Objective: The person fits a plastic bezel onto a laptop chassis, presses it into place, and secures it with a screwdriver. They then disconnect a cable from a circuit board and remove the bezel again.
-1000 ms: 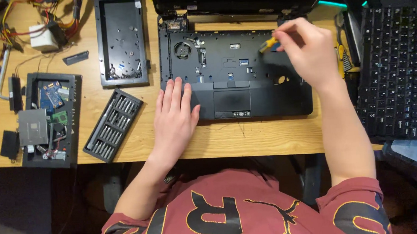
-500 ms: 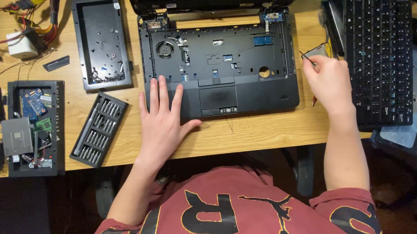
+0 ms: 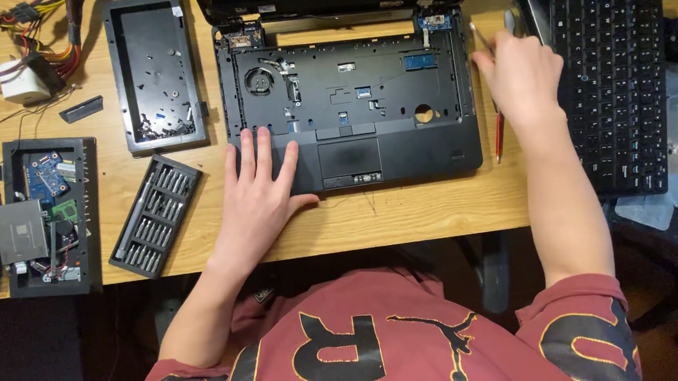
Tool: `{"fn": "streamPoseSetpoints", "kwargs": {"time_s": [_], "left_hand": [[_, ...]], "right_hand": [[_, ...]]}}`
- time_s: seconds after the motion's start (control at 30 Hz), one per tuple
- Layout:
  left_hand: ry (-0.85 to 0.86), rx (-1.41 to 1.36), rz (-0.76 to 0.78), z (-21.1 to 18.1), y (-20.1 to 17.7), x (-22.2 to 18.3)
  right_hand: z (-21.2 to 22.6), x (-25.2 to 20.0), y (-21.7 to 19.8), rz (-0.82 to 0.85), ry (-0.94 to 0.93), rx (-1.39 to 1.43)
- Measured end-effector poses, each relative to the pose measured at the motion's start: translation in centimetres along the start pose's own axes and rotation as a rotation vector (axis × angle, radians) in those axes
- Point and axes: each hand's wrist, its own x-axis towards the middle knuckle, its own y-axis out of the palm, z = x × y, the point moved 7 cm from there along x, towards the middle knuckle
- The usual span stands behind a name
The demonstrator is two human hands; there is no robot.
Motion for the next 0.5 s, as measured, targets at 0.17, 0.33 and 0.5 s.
{"fn": "streamPoseSetpoints", "kwargs": {"time_s": [0.17, 0.33, 0.5], "left_hand": [[0.015, -0.007, 0.005, 0.1, 0.1, 0.2], [0.013, -0.027, 0.013, 0.1, -0.2, 0.0], [-0.022, -0.11, -0.001, 0.1, -0.8, 0.3]], "right_hand": [[3.9, -2.7, -2.9, -0.204, -0.167, 0.132], [3.5, -2.4, -1.7, -0.202, -0.272, 0.149], [3.0, -0.3, -1.1, -0.069, -0.277, 0.271]]}}
